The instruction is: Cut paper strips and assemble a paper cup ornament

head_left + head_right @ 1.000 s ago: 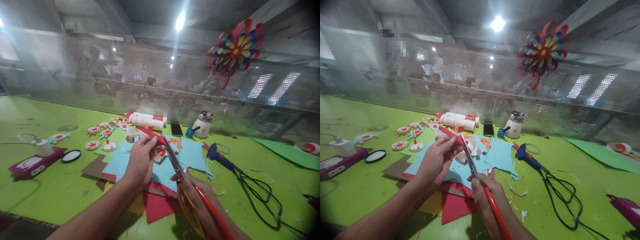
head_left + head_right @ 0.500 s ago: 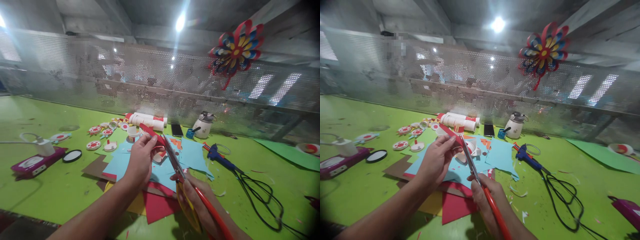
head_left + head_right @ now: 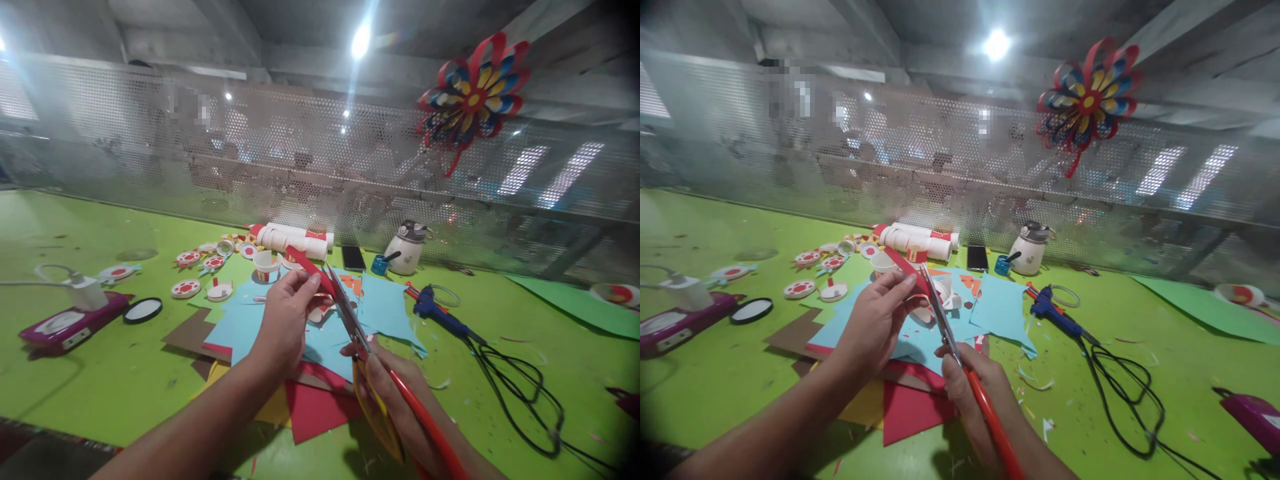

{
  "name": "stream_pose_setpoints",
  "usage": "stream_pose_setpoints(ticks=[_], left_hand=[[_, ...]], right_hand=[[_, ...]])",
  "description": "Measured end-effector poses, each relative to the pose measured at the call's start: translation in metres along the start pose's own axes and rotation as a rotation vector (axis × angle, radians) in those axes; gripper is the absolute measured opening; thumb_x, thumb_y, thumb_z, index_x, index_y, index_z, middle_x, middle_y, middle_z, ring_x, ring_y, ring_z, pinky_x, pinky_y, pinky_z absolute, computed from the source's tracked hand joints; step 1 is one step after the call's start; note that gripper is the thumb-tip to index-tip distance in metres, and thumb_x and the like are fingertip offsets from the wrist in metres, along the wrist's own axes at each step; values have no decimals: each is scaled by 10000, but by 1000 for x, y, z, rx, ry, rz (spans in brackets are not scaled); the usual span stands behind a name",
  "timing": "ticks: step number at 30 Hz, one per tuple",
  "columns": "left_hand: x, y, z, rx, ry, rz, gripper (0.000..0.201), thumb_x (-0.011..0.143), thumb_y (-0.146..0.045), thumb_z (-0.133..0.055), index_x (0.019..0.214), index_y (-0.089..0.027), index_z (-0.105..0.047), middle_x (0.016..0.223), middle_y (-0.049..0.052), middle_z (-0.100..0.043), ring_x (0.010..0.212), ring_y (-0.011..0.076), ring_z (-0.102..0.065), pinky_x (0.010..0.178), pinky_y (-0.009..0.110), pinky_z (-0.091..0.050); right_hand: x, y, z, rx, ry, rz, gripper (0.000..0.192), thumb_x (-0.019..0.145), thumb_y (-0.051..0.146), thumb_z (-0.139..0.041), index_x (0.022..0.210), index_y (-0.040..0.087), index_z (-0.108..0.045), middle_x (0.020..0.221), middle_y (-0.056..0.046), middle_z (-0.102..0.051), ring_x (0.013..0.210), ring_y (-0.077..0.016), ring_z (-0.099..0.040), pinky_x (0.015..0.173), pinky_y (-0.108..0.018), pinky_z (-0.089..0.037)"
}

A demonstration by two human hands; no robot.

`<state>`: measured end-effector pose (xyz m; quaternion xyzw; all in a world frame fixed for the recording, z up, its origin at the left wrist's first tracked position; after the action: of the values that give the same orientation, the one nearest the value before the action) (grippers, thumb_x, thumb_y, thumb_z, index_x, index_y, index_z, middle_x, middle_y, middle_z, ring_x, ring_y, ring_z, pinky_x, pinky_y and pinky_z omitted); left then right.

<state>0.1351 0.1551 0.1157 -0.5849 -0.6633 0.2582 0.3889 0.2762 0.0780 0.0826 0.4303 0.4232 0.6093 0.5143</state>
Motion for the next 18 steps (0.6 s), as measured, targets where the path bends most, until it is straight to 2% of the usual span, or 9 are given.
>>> stream_pose_setpoints(ticks=[8,18], left_hand=[[-1,-1,0,26,-1,-5,167,732,-235,-678,661,-141,-560,672,3,-592,631,113,-575,652,274,-500],[0,1,0,50,18,21,146,750,-235,-657,689,-128,-578,710,32,-630,629,116,-587,642,263,-496]], right_hand=[[1,0,-1,-24,-2,-15,562,839,654,-414,1001,156,-615,604,8,-441,527,-120,-416,475,-235,-341],[1,2,2,-91,-25,65,532,864,615,-422,980,141,-635,595,6,-462,521,-115,-424,484,-236,-321]])
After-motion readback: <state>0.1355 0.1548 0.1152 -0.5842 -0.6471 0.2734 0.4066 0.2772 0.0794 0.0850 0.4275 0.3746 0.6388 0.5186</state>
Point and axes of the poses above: each hand's wrist, its own x-axis towards the middle knuckle, its own z-axis out of the back of the hand, y = z × x, the point moved 3 cm from there along x, towards the middle knuckle
